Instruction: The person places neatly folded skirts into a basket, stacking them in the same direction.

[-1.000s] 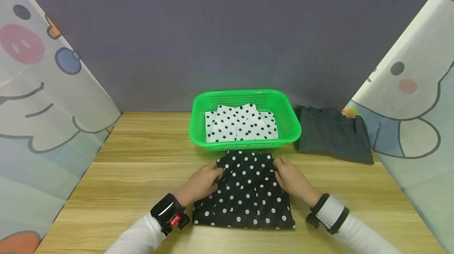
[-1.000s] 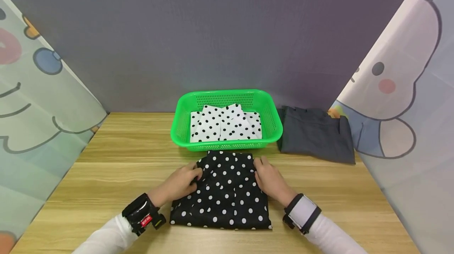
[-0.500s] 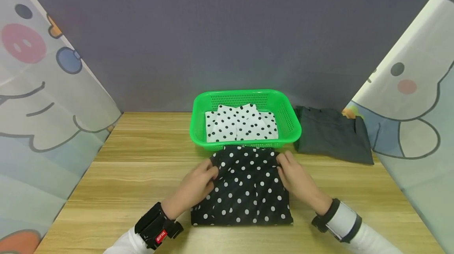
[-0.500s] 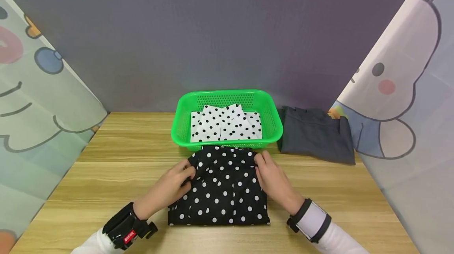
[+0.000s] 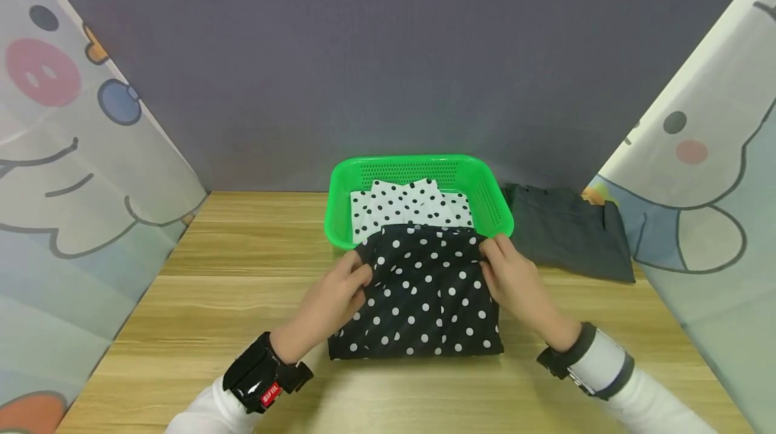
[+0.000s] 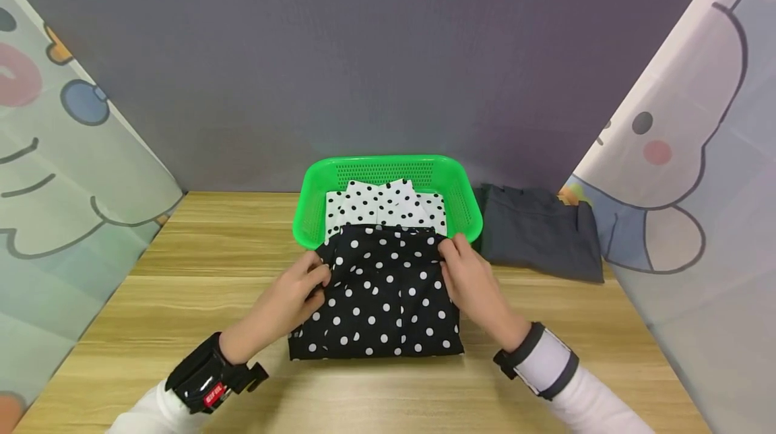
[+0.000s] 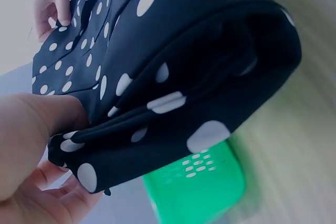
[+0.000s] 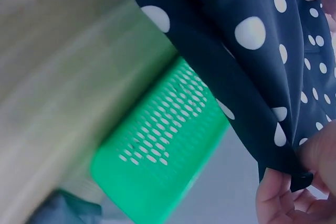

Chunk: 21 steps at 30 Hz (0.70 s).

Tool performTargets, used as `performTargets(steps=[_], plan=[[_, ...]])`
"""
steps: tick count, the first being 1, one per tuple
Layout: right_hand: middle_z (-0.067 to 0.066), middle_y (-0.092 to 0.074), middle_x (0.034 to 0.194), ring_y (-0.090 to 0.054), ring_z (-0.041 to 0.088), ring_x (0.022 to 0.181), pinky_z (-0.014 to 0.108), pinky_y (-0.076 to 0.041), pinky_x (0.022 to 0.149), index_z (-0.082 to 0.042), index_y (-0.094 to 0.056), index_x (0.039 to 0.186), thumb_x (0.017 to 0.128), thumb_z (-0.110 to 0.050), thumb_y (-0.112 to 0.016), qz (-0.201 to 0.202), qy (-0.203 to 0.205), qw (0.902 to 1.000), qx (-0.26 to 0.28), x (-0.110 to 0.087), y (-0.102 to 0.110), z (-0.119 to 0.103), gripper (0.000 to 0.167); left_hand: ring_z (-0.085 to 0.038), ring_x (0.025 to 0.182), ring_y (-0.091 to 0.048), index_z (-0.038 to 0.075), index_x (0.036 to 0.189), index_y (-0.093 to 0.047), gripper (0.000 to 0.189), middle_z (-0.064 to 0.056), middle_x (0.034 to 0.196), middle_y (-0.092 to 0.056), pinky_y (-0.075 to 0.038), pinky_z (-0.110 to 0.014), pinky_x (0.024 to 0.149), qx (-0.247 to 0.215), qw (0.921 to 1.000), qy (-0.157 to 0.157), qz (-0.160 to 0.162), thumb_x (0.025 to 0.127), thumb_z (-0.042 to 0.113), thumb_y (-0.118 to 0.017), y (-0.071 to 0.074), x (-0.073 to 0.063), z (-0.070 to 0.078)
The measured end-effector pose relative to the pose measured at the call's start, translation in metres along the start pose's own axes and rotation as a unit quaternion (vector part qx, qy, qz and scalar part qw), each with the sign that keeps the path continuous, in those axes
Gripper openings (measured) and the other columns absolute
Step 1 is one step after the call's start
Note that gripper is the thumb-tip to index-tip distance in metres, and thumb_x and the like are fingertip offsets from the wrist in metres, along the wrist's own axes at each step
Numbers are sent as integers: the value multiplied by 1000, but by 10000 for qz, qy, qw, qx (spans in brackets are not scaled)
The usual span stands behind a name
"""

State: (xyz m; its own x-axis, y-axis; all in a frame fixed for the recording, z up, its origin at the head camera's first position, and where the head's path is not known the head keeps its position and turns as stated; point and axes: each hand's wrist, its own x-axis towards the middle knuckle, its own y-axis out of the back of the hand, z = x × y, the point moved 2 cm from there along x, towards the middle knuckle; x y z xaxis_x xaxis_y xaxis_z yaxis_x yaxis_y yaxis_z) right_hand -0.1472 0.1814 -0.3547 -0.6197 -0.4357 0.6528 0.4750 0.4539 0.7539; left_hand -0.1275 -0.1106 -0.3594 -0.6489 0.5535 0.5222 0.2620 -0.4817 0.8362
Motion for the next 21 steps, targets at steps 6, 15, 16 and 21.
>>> performTargets(steps=[6,15,16,21], plan=[[8,-44,80,-43,17,53,28,-37,38,-3,-50,88,73,8,-64,-120,-85,9999,-51,23,9,9,24,-11,64,-39,9,79,-49,27,-1,80,-39,-36,-19,52,-195,9997,-12,149,67,-8,-67,6,20,-10],[9,-43,81,-41,16,56,26,-36,39,-2,-48,89,76,7,-62,-285,-23,9996,-75,46,7,24,21,-12,65,-41,8,76,-50,24,-3,79,-40,-37,-20,51,-294,9993,123,173,67,-9,-65,6,44,-26],[10,-44,81,-41,17,56,26,-36,39,-2,-48,89,76,7,-62,-269,-19,9996,-84,49,7,26,21,-13,65,-42,8,76,-50,24,-3,80,-40,-38,-21,52,-313,9993,165,145,67,-9,-65,6,47,-28],[11,-44,80,-40,18,57,27,-36,40,-1,-49,90,77,7,-62,-283,-88,9995,-54,63,6,33,20,-15,68,-43,7,77,-51,22,-4,81,-40,-40,-23,56,-352,9987,359,-38,69,-8,-64,9,62,-37]])
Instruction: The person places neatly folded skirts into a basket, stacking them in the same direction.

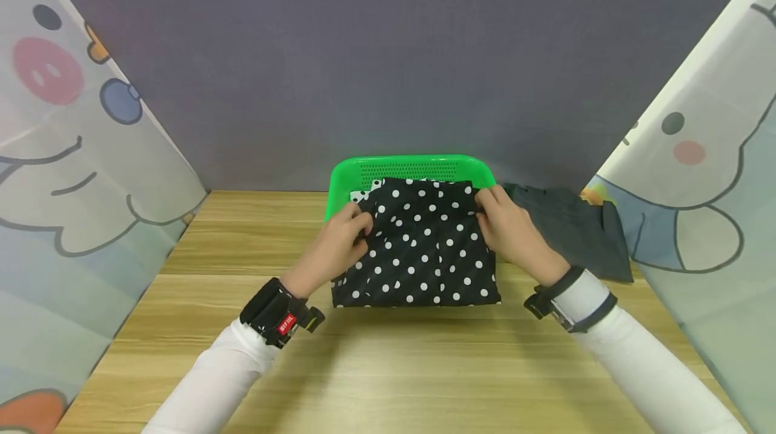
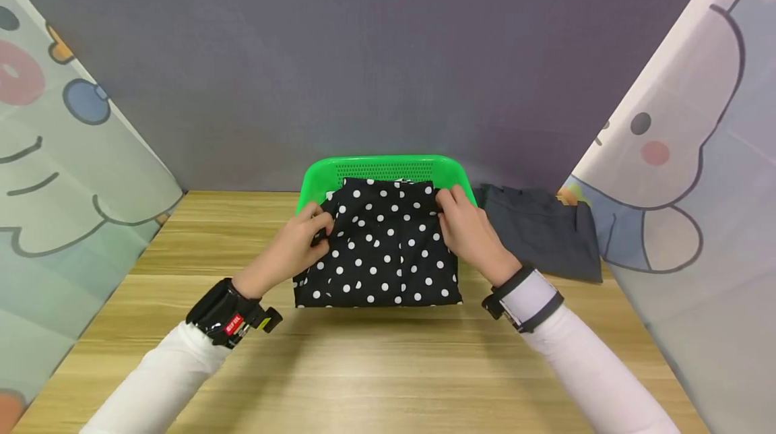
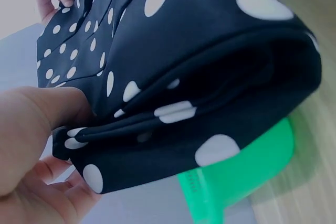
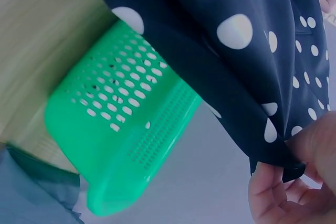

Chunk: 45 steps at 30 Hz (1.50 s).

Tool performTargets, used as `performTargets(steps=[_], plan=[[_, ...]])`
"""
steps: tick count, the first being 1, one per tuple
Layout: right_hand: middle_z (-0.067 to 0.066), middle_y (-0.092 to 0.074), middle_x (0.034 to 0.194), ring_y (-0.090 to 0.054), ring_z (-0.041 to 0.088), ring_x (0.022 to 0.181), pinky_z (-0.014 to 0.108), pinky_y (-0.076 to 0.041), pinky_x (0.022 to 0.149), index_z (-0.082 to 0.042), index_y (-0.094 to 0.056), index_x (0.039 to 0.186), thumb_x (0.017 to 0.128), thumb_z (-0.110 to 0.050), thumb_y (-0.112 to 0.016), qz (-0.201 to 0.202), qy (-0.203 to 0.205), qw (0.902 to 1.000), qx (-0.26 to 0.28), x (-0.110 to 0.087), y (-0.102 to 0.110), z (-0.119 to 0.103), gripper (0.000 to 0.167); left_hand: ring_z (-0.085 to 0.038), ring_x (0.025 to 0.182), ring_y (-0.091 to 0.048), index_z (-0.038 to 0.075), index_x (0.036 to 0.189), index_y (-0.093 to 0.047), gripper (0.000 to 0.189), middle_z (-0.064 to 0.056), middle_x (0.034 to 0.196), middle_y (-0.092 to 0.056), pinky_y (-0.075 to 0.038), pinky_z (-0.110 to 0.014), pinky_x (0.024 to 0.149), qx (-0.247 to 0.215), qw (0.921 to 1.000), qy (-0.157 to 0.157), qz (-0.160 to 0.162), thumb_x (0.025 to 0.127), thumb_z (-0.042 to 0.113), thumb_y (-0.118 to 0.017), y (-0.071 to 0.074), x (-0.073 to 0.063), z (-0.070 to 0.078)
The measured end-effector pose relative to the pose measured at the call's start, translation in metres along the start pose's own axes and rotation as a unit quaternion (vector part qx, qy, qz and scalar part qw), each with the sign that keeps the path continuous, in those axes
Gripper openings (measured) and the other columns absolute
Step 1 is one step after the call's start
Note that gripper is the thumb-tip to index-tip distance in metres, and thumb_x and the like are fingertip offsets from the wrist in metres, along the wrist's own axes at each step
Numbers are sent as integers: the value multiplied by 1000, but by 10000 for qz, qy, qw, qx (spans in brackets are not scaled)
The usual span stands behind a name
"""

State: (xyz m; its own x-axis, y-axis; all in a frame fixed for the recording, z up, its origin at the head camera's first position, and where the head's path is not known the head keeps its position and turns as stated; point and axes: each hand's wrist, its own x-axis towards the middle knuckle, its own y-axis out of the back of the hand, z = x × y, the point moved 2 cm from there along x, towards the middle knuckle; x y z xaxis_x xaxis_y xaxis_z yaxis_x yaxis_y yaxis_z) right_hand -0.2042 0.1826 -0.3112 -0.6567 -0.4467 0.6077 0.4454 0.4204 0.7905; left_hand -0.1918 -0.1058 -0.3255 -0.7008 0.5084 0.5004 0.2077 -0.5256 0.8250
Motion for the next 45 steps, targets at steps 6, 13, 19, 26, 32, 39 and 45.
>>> performTargets(steps=[6,13,19,26,32,39,45], plan=[[13,-44,81,-42,21,56,31,-38,40,0,-49,92,81,5,-59,-116,-87,9999,-27,21,2,9,15,-16,67,-43,6,78,-51,20,-5,82,-41,-40,-24,55,37,9999,83,-73,71,-7,-63,6,20,-9],[15,-46,85,-42,24,59,36,-38,43,2,-50,95,86,2,-54,-228,-213,9995,-35,44,3,23,10,-19,66,-43,6,78,-51,18,-8,82,-42,-38,-30,52,269,9995,145,12,71,-6,-62,12,45,-19],[17,-46,87,-45,27,63,41,-42,47,2,-49,97,88,1,-50,-219,-415,9989,-2,60,1,33,9,-21,67,-42,6,81,-51,14,-9,85,-42,-38,-32,54,407,9987,287,-53,76,-4,-60,13,62,-26],[18,-46,90,-49,32,70,47,-44,54,2,-49,98,89,-2,-49,-322,-778,9964,11,75,-8,44,10,-22,67,-44,6,83,-51,12,-9,86,-41,-40,-32,57,429,9971,612,-141,78,-3,-58,5,76,-37],[18,-46,94,-50,35,75,49,-45,61,2,-49,101,90,-3,-48,-629,-1127,9916,32,86,-14,50,12,-23,66,-43,5,83,-51,12,-10,87,-42,-38,-33,58,439,9958,794,-119,78,-5,-56,-3,87,-47],[19,-47,96,-52,37,77,50,-46,63,2,-48,100,90,-4,-49,-849,-1437,9860,-4,93,-22,55,12,-24,67,-44,6,83,-52,12,-11,90,-44,-39,-33,58,485,9922,1106,-294,78,-4,-55,-10,95,-54],[21,-47,96,-52,38,76,50,-46,63,3,-48,99,90,-4,-48,-1070,-1583,9815,-79,90,-36,60,12,-22,63,-41,7,78,-50,12,-9,84,-44,-34,-30,56,622,9871,1371,-547,77,-4,-54,-21,101,-59]])
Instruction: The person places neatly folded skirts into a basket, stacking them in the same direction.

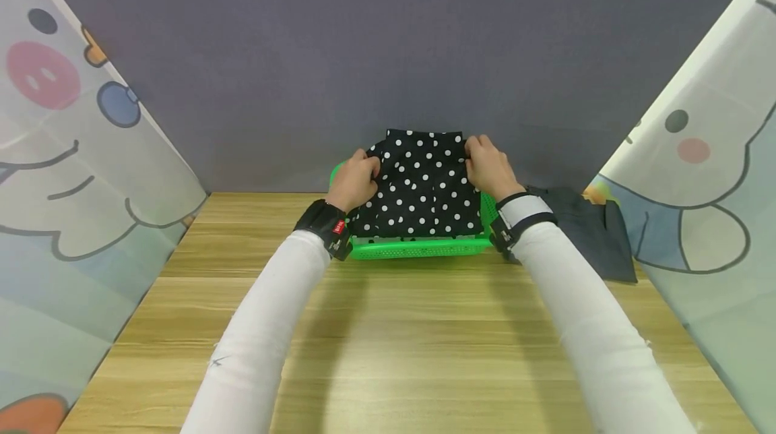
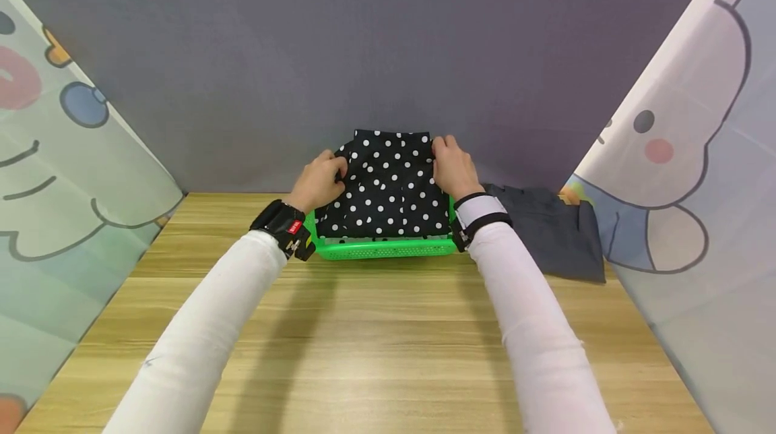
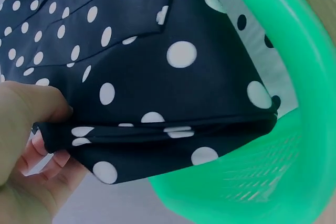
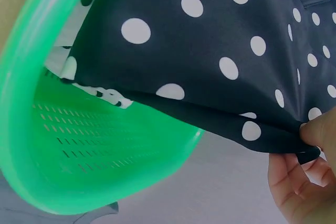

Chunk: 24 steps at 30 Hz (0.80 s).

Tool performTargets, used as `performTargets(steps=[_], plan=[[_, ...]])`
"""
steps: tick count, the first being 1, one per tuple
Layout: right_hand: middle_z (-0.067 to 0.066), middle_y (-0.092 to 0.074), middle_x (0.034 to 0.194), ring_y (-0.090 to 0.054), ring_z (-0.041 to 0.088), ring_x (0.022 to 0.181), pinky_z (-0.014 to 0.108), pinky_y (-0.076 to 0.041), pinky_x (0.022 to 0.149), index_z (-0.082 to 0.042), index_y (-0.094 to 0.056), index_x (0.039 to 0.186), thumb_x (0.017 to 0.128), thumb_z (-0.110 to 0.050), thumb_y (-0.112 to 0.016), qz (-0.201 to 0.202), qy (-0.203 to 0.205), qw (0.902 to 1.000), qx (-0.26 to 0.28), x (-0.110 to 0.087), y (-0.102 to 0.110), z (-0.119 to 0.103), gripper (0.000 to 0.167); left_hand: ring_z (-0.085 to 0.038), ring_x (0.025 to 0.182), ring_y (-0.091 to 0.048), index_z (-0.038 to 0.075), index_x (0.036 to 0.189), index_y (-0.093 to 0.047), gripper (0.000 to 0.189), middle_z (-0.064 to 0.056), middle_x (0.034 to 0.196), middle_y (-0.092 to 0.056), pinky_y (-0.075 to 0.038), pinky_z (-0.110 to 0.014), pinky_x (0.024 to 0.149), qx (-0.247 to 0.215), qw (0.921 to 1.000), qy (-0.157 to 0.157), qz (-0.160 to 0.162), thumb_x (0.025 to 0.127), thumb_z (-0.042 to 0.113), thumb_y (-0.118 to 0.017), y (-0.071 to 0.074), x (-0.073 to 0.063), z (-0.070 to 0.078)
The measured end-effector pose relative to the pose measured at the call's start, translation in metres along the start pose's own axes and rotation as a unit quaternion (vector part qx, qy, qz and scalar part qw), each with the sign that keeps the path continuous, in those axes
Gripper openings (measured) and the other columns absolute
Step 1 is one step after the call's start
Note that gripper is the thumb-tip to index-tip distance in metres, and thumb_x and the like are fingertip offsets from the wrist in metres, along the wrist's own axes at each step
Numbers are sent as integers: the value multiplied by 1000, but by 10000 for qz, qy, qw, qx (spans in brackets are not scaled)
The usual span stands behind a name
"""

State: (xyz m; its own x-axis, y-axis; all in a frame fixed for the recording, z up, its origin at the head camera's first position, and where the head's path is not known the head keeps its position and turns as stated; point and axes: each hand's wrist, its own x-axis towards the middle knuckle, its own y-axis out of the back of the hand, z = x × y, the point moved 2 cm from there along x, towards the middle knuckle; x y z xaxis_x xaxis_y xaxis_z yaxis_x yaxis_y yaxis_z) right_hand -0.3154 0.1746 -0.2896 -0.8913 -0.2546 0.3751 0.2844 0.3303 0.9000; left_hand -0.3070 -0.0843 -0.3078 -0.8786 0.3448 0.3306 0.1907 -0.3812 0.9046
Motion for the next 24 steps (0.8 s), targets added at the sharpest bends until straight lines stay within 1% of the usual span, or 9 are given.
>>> performTargets(steps=[6,9,14,17,19,24], plan=[[22,-50,100,-54,40,81,51,-47,68,3,-49,100,90,-4,-49,-263,-177,9994,-116,4,-8,1,13,-23,66,-47,8,75,-53,11,-9,84,-47,-39,-32,58,150,9992,295,-221,75,-3,-57,-8,8,-2],[22,-51,99,-54,40,84,51,-47,70,3,-50,97,89,-4,-49,-372,-269,9987,-205,6,-11,2,11,-24,67,-50,7,74,-55,10,-9,85,-49,-41,-32,59,199,9985,394,-329,75,-2,-59,-12,11,-2],[23,-52,98,-55,41,87,51,-48,72,4,-51,96,88,-3,-51,-523,-389,9974,-317,6,-18,3,11,-24,71,-51,7,75,-58,7,-10,87,-51,-43,-32,60,229,9964,522,-629,76,0,-61,-19,14,-2],[23,-52,101,-56,41,89,51,-48,74,5,-52,99,89,-4,-51,-649,-475,9961,-351,6,-24,3,14,-24,75,-51,7,77,-59,7,-9,89,-51,-44,-32,62,251,9949,585,-784,75,1,-62,-23,14,-4],[24,-52,103,-56,41,91,51,-48,76,5,-52,102,89,-5,-50,-722,-511,9954,-360,5,-29,2,16,-24,75,-52,7,78,-60,7,-9,89,-51,-45,-32,63,271,9942,623,-829,75,1,-62,-24,13,-6],[25,-51,110,-55,41,97,51,-47,81,7,-53,111,91,-6,-47,-905,-529,9941,-278,5,-34,-1,25,-25,78,-53,7,81,-62,8,-10,93,-53,-46,-34,64,261,9926,679,-974,75,1,-61,-24,12,-9]])
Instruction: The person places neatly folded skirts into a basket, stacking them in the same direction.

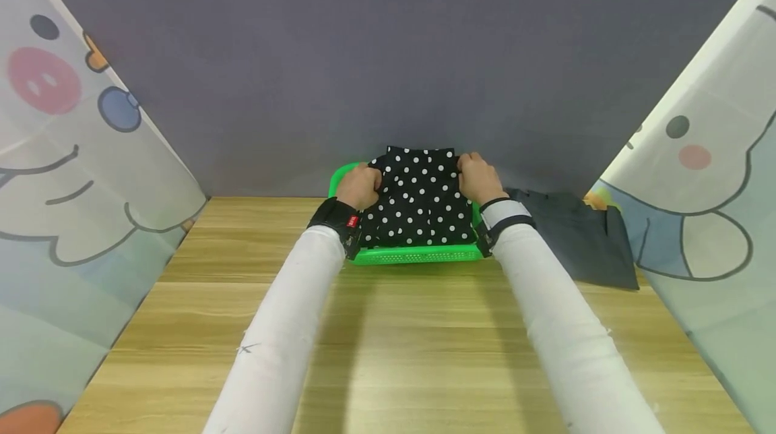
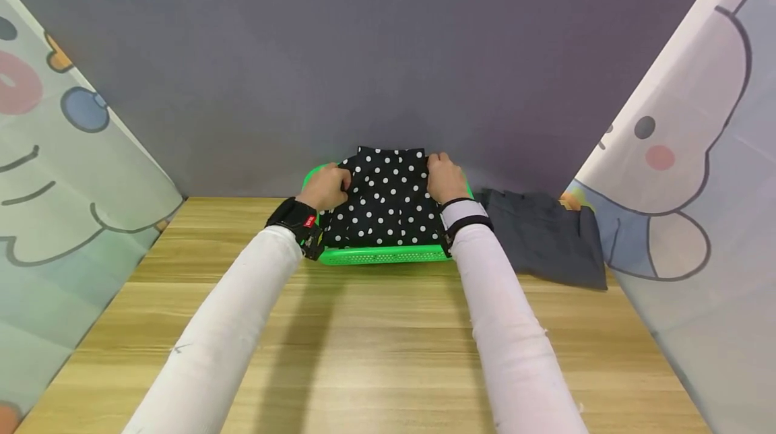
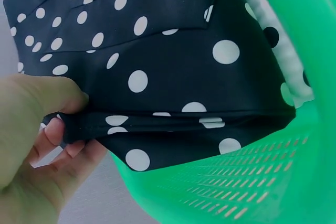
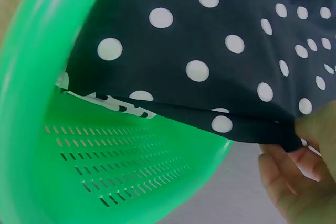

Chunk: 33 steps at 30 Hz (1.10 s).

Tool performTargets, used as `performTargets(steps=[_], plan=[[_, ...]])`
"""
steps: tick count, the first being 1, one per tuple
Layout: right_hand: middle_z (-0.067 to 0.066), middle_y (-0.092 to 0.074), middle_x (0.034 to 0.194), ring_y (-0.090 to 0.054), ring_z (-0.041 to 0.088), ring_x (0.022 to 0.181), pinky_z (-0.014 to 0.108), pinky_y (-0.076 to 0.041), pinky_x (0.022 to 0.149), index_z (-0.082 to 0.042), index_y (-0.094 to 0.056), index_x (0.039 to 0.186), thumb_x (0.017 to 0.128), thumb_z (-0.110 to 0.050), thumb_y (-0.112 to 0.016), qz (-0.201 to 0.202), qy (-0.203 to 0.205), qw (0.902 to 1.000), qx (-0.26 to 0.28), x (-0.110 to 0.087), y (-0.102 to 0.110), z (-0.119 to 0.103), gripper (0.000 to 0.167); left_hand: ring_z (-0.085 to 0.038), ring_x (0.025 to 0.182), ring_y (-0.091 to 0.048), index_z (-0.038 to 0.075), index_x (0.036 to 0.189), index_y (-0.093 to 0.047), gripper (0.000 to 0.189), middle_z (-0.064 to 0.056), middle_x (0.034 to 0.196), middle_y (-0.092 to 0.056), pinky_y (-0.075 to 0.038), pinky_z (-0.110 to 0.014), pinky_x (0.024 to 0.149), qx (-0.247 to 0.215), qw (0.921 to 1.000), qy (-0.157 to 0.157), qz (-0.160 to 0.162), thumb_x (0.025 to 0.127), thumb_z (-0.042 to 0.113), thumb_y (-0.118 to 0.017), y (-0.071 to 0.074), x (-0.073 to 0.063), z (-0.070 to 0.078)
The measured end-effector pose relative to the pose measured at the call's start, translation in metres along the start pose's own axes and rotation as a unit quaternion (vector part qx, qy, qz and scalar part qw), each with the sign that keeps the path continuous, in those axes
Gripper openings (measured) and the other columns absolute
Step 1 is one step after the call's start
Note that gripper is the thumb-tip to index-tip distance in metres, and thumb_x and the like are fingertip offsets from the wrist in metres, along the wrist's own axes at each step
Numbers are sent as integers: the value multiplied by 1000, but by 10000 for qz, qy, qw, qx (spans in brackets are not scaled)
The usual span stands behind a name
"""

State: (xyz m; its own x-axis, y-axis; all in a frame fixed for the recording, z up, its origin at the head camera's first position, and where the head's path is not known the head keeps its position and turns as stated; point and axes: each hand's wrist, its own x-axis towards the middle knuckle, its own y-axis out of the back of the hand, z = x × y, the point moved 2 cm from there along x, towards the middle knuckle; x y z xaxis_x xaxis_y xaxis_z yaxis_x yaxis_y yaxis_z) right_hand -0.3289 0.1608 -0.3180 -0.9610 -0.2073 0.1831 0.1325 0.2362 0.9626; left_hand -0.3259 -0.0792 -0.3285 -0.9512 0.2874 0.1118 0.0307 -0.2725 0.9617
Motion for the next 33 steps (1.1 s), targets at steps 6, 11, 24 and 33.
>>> performTargets(steps=[6,11,24,33], plan=[[26,-47,122,-54,38,103,47,-47,85,7,-50,124,91,-6,-42,-499,203,9985,47,2,-5,-8,37,-27,90,-56,7,92,-68,16,-11,105,-55,-50,-36,76,15,9993,242,-274,79,4,-60,0,0,-1],[28,-36,134,-47,39,114,45,-44,91,6,-41,134,94,-9,-41,-1186,221,9926,139,2,-13,-13,43,-26,96,-59,8,100,-70,20,-9,110,-60,-50,-36,81,-32,9980,394,-502,83,10,-61,-2,1,-2],[26,-15,149,-19,42,135,53,-24,108,1,-25,143,97,-21,-41,-2240,-107,9743,207,-6,-29,0,54,-24,94,-62,8,102,-69,22,-6,106,-66,-51,-37,81,159,9908,397,-1280,83,18,-63,-8,-4,-3],[25,-31,144,-27,42,133,53,-27,107,-1,-32,141,97,-24,-40,-2356,268,9714,125,-15,-28,2,50,-28,127,-42,9,137,-44,51,-10,139,-45,-39,-39,102,172,9631,47,-2684,91,29,-54,-8,-14,3]])
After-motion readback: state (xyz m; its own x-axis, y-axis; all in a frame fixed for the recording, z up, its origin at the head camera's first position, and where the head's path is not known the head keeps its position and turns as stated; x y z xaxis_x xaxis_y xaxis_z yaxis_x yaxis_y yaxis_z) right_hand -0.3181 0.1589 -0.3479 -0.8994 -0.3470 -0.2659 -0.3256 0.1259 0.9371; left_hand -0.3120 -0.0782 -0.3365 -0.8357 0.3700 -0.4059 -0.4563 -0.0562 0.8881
